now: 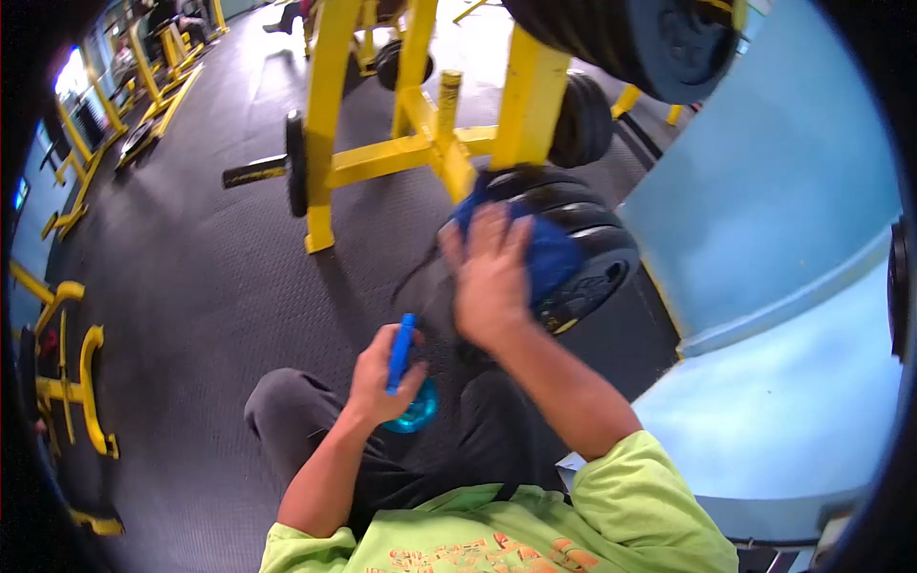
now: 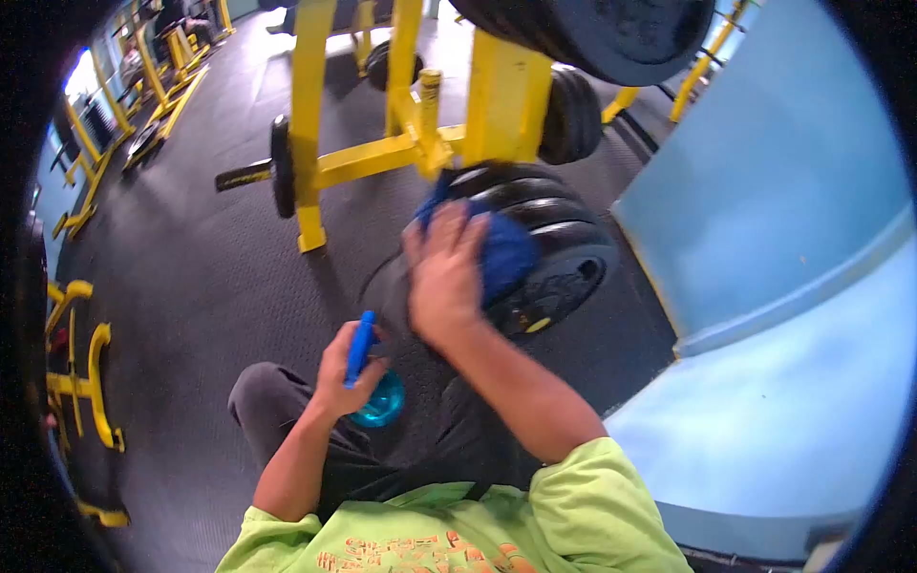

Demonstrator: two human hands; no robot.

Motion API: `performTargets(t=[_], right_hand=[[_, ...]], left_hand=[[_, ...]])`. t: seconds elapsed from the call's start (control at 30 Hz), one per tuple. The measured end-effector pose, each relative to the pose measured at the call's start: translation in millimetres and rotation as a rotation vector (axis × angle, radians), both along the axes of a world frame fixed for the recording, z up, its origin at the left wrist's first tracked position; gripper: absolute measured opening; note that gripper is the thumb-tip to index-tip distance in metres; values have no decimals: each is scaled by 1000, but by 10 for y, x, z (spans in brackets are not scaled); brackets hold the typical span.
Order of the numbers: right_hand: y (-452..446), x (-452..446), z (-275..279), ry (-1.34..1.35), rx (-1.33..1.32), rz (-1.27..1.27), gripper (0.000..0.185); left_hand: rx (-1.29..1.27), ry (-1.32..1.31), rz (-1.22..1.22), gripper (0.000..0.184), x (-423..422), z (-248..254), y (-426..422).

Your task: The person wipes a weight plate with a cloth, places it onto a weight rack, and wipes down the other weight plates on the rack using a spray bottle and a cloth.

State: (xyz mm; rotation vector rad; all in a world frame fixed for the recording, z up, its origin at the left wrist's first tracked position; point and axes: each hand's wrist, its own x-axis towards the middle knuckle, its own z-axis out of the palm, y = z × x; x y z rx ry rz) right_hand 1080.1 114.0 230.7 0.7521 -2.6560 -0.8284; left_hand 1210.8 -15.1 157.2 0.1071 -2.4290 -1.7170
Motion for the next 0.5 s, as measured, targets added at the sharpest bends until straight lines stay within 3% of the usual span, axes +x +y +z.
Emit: performTargets(t=[0.03, 0.1, 0.2, 0.3, 0.33, 0.37, 0.43, 0.5], right_hand=[[-70, 75, -153, -165, -6, 106, 65], [-206, 46, -550, -208, 91, 218, 54], [-121, -191, -193, -353, -43, 189, 49], [273, -582, 538, -385, -400, -16, 52], [371, -787, 746, -487, -526, -269, 52], [465, -890, 821, -314, -526, -499, 54], [840, -1222, 821, -606, -745, -525, 59], [954, -1090, 544, -328, -833, -392, 56]], left_hand=[[-15, 25, 36, 38, -20, 5, -11], [127, 127, 45, 37, -114, -159, -51], [200, 98, 38, 36, -114, -71, -70], [279, 1, 21, 37, -13, 85, -85], [278, 0, 28, 37, 6, 65, -112], [234, 17, 20, 38, 27, 32, -139], [192, 40, 7, 39, 22, 7, -189], [240, 49, -19, 38, -25, -10, -168]])
